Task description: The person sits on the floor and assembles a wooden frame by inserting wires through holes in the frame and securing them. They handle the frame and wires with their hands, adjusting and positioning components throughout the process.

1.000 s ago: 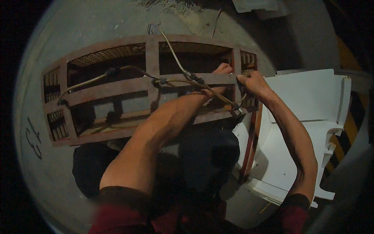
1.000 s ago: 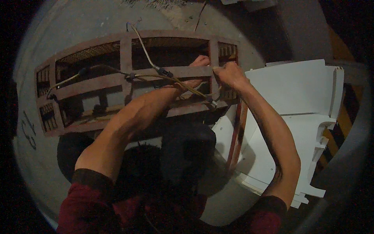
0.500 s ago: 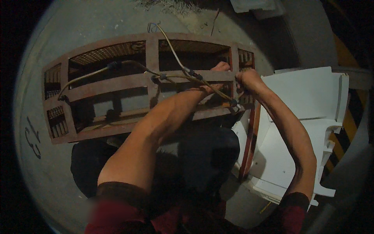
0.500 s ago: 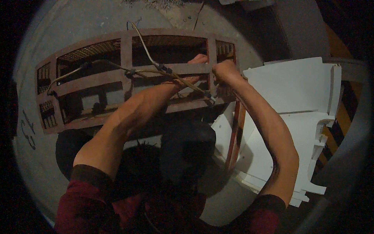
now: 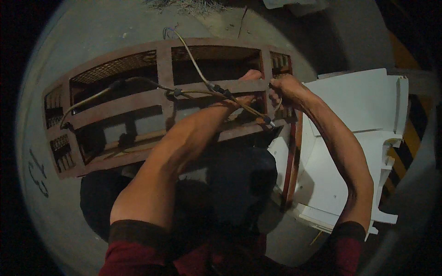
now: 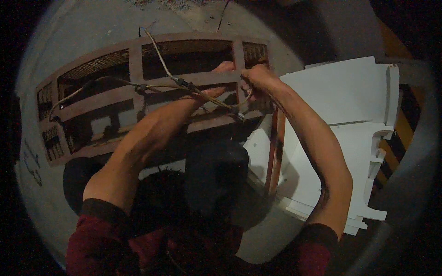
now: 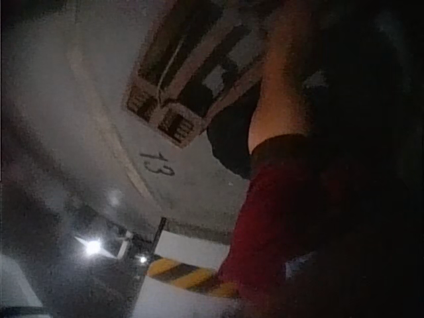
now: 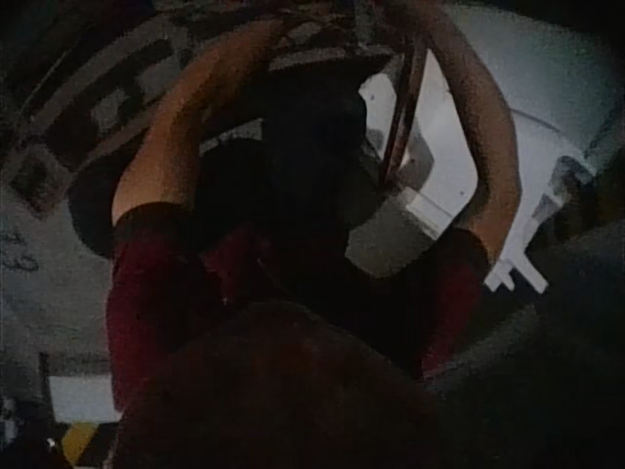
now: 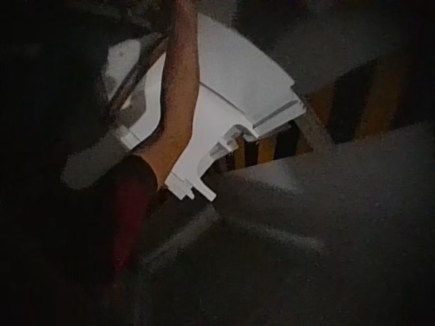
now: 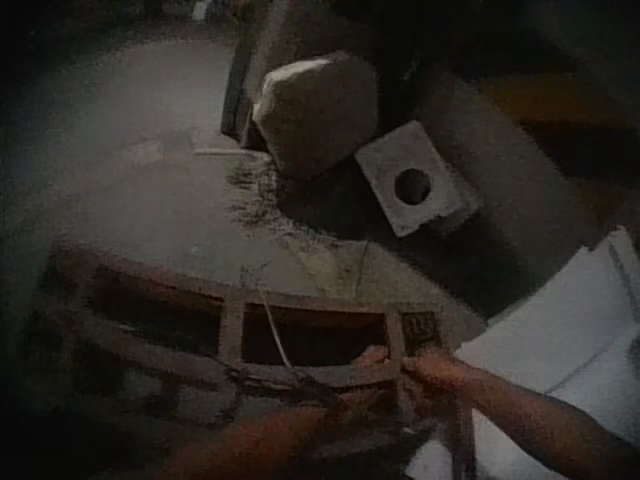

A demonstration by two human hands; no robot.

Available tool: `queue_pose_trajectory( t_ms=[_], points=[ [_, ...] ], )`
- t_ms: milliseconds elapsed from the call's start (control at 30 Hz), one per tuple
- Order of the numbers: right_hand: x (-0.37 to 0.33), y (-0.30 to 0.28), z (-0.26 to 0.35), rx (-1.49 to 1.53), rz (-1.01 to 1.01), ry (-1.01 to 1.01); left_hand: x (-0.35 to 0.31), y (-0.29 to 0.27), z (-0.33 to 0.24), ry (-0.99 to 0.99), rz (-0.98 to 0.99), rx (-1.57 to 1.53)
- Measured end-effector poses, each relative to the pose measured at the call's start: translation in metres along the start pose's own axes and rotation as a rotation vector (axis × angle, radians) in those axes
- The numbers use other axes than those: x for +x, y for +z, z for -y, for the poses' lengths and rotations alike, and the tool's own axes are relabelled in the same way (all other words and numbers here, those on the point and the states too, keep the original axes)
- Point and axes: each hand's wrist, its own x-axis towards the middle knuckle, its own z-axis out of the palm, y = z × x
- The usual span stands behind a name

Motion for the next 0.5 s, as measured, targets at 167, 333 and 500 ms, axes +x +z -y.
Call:
queue_pose_trajectory(
  t_ms=[167, 333, 500],
  points=[
    [0.008, 0.007, 0.003, -0.24, -0.13, -0.065, 0.001, 0.004, 0.001, -0.215, 0.012, -0.134],
    [-0.005, 0.014, -0.001, -1.413, -0.404, -0.789, 0.001, -0.001, 0.004, -0.131, 0.031, -0.137],
    [-0.008, 0.002, -0.004, -0.618, -0.263, -0.47, -0.001, 0.003, 0.002, -0.286, -0.004, -0.196]
  ],
)
